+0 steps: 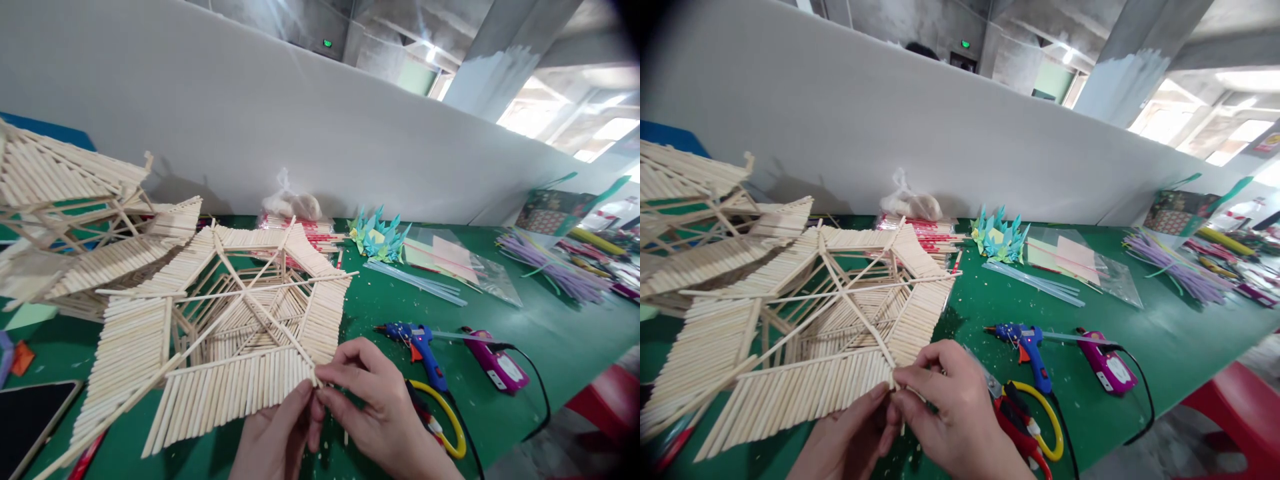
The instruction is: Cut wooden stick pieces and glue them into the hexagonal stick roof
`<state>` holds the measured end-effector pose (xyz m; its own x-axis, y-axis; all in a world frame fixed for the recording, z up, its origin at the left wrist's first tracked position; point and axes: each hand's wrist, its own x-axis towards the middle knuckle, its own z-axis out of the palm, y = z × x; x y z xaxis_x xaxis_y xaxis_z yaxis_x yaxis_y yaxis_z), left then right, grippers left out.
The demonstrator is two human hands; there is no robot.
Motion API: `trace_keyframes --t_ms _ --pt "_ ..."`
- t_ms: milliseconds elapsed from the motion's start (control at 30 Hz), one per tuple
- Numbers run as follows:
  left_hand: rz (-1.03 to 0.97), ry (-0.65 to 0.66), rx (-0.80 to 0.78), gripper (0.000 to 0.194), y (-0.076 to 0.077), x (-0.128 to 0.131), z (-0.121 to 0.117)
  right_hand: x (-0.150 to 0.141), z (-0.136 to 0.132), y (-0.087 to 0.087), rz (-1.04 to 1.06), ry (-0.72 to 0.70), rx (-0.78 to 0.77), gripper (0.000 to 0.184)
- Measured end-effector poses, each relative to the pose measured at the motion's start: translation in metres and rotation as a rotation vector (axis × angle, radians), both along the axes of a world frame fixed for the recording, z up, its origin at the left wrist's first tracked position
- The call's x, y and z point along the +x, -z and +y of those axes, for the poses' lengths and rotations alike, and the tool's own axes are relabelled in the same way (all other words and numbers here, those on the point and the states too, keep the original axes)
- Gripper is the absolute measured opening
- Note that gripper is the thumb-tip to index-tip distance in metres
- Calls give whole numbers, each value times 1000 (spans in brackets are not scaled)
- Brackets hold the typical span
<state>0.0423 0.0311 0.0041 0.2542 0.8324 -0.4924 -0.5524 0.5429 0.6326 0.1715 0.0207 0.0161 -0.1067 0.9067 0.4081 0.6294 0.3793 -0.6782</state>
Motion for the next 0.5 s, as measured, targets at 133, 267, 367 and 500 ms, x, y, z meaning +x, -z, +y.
trace_keyframes --t_ms 133,267,367,500 --pt "4 13 6 16 2 0 0 0 1 -2 -62 6 1 19" --pt "-30 12 -21 11 3 0 1 1 1 -2 -120 16 25 19" --pt "-54 5 -19 11 3 0 1 1 0 -1 -149 17 42 19" --pt "-44 18 -5 16 3 0 0 1 0 -1 -143 21 48 17"
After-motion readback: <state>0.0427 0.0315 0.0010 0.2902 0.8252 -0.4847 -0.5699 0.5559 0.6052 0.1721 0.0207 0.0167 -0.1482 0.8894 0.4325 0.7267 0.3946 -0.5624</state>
